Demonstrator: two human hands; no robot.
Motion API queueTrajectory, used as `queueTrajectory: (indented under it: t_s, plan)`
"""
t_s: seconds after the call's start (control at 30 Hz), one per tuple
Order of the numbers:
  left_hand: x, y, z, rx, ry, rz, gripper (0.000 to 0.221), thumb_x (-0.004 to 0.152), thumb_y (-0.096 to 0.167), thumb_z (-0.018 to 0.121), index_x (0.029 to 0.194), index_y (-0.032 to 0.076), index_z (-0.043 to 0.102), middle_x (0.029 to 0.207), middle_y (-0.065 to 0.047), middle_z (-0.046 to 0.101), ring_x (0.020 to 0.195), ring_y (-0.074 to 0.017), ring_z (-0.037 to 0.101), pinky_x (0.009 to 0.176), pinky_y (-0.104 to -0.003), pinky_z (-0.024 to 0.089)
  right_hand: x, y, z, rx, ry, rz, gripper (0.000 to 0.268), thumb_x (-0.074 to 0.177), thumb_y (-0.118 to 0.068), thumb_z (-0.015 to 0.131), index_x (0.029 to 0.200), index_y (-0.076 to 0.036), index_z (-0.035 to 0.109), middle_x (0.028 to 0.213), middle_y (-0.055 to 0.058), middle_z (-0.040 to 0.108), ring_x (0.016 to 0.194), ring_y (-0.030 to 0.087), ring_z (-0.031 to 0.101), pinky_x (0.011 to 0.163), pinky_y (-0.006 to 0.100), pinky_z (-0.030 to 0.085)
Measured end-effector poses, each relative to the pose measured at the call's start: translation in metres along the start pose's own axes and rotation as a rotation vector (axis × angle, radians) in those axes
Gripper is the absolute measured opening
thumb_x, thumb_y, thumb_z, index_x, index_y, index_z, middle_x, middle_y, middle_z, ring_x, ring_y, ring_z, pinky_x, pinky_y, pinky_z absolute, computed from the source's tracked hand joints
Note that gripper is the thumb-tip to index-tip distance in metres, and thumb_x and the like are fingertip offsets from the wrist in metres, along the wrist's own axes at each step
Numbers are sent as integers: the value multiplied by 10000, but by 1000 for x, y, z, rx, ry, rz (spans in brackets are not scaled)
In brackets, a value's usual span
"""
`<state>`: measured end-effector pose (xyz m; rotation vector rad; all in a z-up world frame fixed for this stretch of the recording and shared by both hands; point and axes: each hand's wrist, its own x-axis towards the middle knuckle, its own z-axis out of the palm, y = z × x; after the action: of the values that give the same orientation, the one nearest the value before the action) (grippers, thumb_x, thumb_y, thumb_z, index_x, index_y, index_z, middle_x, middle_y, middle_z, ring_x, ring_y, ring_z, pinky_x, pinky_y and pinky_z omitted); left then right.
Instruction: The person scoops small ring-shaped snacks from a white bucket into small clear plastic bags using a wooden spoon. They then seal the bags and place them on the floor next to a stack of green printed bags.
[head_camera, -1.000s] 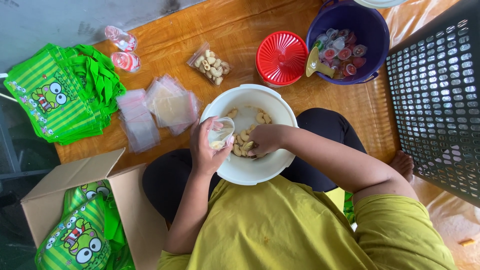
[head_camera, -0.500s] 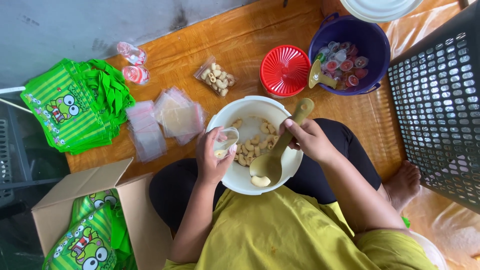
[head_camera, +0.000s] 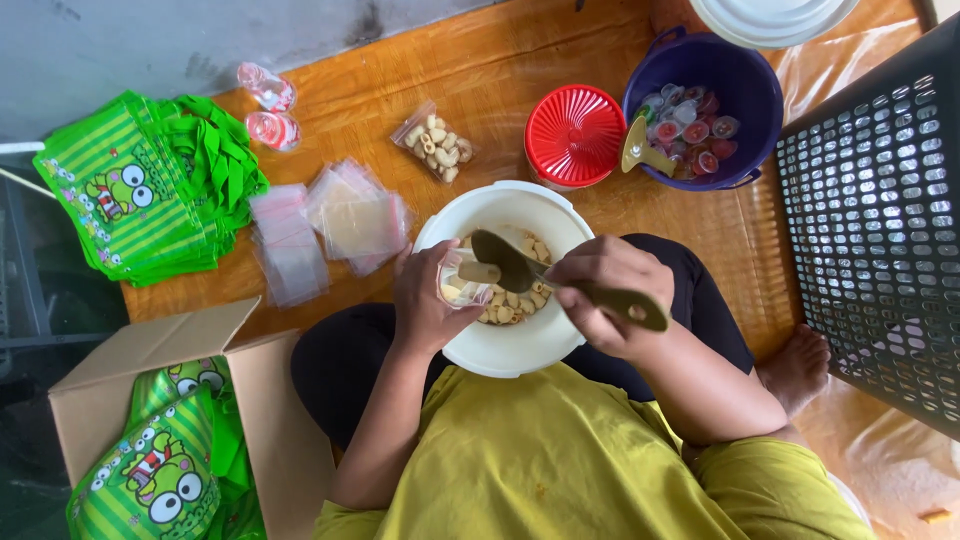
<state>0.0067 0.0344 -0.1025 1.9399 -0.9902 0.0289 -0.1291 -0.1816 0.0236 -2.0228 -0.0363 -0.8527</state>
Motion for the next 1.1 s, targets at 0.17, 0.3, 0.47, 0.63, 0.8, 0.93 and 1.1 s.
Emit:
queueTrajectory:
  t_s: [0.17,0.3,0.47,0.63,0.8,0.93,1.1]
  plan:
    - [-5,5,-2,4,9,-31,859,511,271,933,1293,75,637,977,-76,700,933,-283,692,1146,-517,347,1,7,-12,-42,29,-49,158,908,-177,699,907,-42,782,725,116,675,539,184,606,451,306,532]
    - [-6,-6,3,33,13,-22,861,499,322,906,1288,96,647,970,-66,696,924,-272,695,1147,-483,356,29,13,-11,-75,-376,305,127,899,-40,692,976,57,719,786,250,702,612,403,687,538,479,560]
    - [-7,-9,6,57,2,4,819,546,319,879,1303,107,648,992,-52,711,937,-259,703,1150,-503,353,-9,67,37,-133,-970,488,227,915,-166,654,1011,11,761,886,226,737,798,412,726,723,486,601]
    - [-7,-7,6,32,2,-3,799,582,322,883,1308,93,641,1000,-82,720,936,-284,707,1160,-538,342,-57,117,83,-211,-1317,438,250,993,-304,601,898,-115,733,888,72,716,839,275,710,776,380,562]
    - [-8,-3,3,27,-4,-10,785,598,368,861,1308,113,645,999,-51,720,936,-259,708,1162,-537,343,-66,124,98,-147,-1466,512,333,990,-377,619,1028,-81,767,901,107,742,845,309,708,798,409,548]
    - [-4,-2,2,47,-4,6,756,628,397,841,1300,115,640,999,-35,714,937,-244,703,1153,-536,354,-10,93,69,1,-1336,655,413,965,-479,645,805,-101,688,758,78,663,727,237,658,708,385,554]
    - [-5,-4,3,31,-9,4,785,619,395,847,1321,116,634,1020,-39,716,953,-244,704,1165,-545,332,6,81,37,288,-1110,758,348,962,-336,687,874,0,714,762,159,731,762,248,724,715,392,621]
